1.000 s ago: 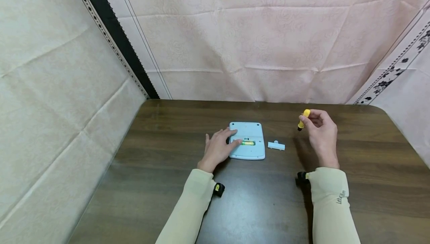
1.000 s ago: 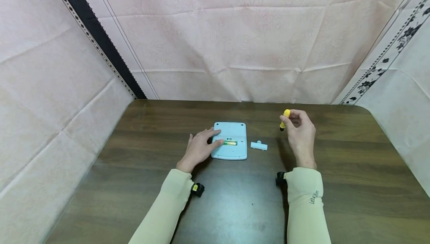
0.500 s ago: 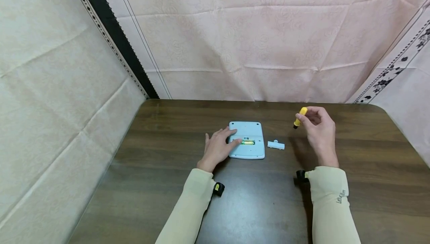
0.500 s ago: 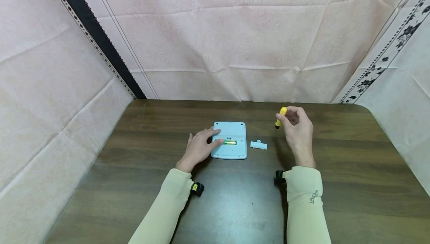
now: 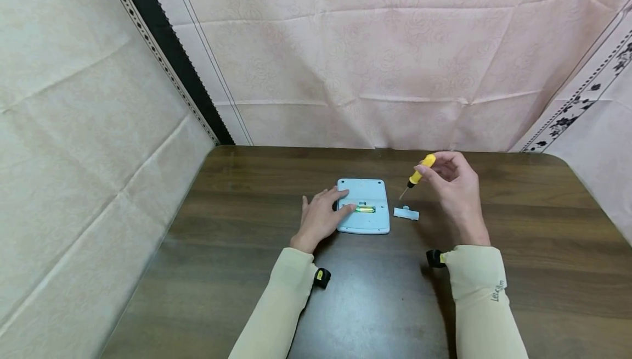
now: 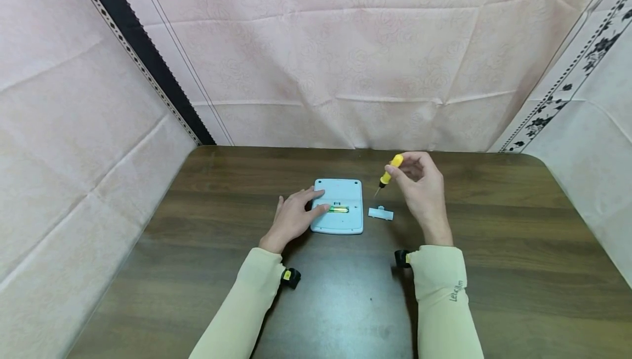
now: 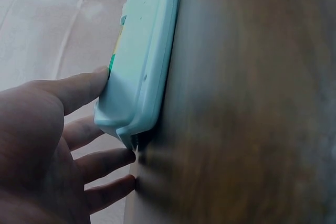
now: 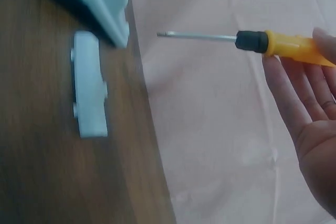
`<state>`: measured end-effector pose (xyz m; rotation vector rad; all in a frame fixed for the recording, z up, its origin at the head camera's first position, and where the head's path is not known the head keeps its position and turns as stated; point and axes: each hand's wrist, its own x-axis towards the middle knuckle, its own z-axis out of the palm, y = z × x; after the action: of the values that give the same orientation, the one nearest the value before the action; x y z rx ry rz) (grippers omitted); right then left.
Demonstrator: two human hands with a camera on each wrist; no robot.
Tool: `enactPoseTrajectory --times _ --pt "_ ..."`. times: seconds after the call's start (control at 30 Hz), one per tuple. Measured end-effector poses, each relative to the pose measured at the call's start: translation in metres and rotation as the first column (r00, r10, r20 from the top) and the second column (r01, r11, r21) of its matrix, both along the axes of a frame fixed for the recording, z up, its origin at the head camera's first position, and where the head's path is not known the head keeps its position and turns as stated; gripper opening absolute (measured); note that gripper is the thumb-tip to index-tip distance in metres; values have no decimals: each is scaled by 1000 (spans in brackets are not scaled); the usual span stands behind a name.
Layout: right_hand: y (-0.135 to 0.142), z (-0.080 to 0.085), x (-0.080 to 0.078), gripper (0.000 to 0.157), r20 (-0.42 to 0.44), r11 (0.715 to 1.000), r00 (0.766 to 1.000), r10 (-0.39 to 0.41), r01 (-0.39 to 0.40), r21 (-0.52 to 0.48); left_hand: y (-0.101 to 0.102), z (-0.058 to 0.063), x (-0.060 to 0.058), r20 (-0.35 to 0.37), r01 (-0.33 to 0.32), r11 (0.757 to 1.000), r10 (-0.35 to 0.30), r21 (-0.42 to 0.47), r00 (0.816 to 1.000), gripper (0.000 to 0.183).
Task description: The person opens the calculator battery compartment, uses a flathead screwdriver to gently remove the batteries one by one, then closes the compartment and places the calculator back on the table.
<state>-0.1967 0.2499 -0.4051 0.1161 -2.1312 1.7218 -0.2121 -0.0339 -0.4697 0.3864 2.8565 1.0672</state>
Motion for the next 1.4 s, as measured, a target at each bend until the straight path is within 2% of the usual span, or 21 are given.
enactPoseTrajectory --times 0.17,0.3,0.67,1.1,1.4 --pt "-14 2 0 34 -3 996 996 91 -91 16 0 1 0 -3 -3 1000 3 3 1000 53" --pt "-20 2 0 35 -8 991 992 126 -125 43 0 1 1 -8 -7 1000 7 5 1000 53" --pt "-27 -2 -2 39 41 986 988 147 -149 68 1 0 1 -23 2 1000 -1 20 1000 52" --pt "-36 -7 -3 40 60 981 984 170 -175 84 1 -1 -1 -12 -9 1000 9 6 1000 52" --pt "-28 -12 -7 41 77 980 978 192 -196 43 1 -1 0 -16 -5 1000 5 19 1000 52"
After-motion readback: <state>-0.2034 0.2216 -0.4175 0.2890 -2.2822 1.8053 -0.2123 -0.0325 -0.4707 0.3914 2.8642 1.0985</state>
